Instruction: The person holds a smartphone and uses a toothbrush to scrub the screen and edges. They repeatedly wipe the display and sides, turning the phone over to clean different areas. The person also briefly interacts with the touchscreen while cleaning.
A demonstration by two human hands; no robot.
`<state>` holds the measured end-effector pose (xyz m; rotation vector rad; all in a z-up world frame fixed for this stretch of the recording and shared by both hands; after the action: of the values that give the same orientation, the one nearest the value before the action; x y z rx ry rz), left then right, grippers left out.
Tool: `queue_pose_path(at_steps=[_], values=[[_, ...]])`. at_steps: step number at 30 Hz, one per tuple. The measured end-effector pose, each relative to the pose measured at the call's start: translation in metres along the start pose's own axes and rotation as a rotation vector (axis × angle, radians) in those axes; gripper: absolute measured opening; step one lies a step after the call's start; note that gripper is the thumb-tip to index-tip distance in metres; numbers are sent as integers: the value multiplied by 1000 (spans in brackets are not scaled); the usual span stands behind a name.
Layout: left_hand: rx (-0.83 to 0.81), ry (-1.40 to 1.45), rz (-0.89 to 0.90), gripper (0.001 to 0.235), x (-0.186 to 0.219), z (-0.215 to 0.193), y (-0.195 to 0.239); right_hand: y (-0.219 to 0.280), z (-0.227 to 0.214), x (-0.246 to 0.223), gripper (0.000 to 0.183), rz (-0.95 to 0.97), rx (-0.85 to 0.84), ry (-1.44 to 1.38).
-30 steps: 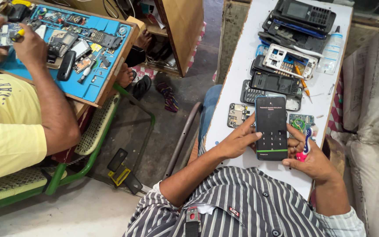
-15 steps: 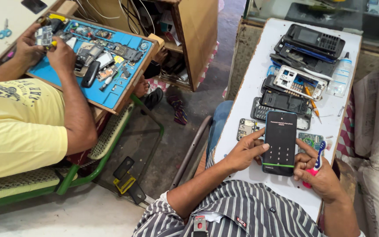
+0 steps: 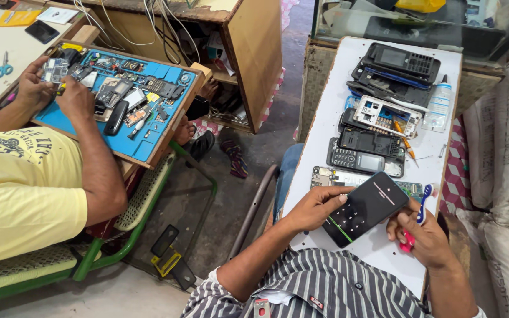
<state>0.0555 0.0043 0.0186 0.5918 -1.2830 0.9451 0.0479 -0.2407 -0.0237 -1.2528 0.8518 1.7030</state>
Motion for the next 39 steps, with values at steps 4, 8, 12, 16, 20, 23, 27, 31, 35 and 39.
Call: queue_pose_path(at_steps=[4,8,12,16,20,23,27,31,35,39], values=[[12,18,-27,40,-7,5,-4,-1,-4,1,34,-19,14,-109],[4,46,-28,42,-5,12,-7,-3,-2,-1,31,-12,67,-129],[-43,-75,-52,62,12,24,-2,-4,8,-13,35,-59,43,-105],[-75,-467,-76,104,35,33,0,-3,12,-20,63,-37,108,-44],[-118,-551,-85,126,49,46,-1,-2,18,-28,67,-58,86,-27],[-91,-540,-70,127,51,48,-1,-2,19,-28,69,-52,81,-53],[-53,-516,-103,119,42,44,-3,-6,20,-29,74,-56,86,-61],[-26,-384,-28,114,31,40,-8,-4,24,-31,76,-72,30,-28],[-24,-142,-38,113,21,39,-8,-5,24,-30,73,-16,25,44],[-25,-143,-77,114,23,42,-8,-3,25,-30,71,9,18,86]])
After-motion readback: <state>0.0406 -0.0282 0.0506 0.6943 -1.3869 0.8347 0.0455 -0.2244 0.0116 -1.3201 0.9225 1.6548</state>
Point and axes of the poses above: each hand's wrist, its own y-axis away from the middle knuckle, its own z-axis out of the palm, x = y × z, the point moved 7 cm from there along -y, towards the middle knuckle, and after that the axes turned 2 degrees about -x, right-handed, at the moved point
